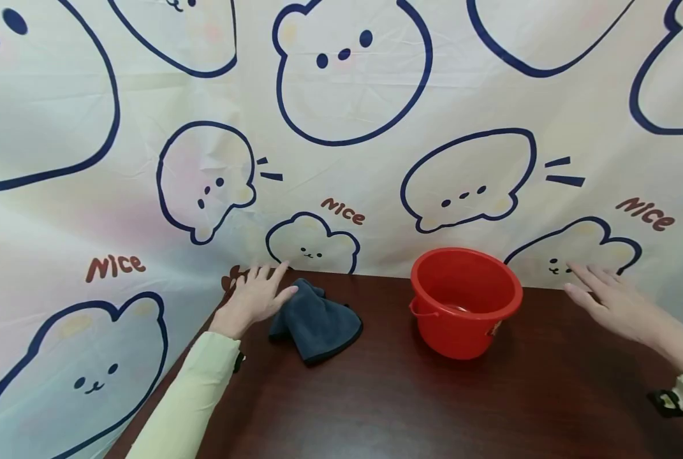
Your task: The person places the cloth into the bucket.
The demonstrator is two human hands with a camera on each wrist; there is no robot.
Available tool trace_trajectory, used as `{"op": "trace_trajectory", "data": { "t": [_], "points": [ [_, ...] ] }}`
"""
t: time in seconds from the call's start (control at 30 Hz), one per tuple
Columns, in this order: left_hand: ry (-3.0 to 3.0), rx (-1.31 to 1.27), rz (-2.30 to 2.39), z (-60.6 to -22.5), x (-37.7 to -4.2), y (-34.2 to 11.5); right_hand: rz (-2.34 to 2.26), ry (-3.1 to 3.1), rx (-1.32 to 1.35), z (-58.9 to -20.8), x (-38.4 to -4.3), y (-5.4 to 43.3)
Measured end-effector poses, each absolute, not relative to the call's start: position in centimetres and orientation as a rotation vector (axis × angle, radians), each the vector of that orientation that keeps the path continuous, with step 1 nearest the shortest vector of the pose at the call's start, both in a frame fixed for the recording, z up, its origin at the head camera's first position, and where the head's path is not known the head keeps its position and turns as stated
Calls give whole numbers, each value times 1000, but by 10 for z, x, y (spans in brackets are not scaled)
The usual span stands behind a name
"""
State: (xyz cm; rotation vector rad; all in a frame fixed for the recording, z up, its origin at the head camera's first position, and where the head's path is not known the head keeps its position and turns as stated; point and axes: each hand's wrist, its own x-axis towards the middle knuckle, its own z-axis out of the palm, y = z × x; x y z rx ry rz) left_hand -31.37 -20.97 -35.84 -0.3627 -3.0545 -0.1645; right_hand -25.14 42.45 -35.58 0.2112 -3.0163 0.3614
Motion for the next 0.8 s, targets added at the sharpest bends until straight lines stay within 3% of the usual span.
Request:
{"op": "trace_trajectory", "data": {
  "t": [0.23,0.8],
  "points": [
    [-3089,-398,-256,-375,-316,-192,825,-2932,330,-355,-253,407],
    [-3009,-387,-376,-405,-319,-166,1028,-2728,351,-378,-251,367]
  ]
}}
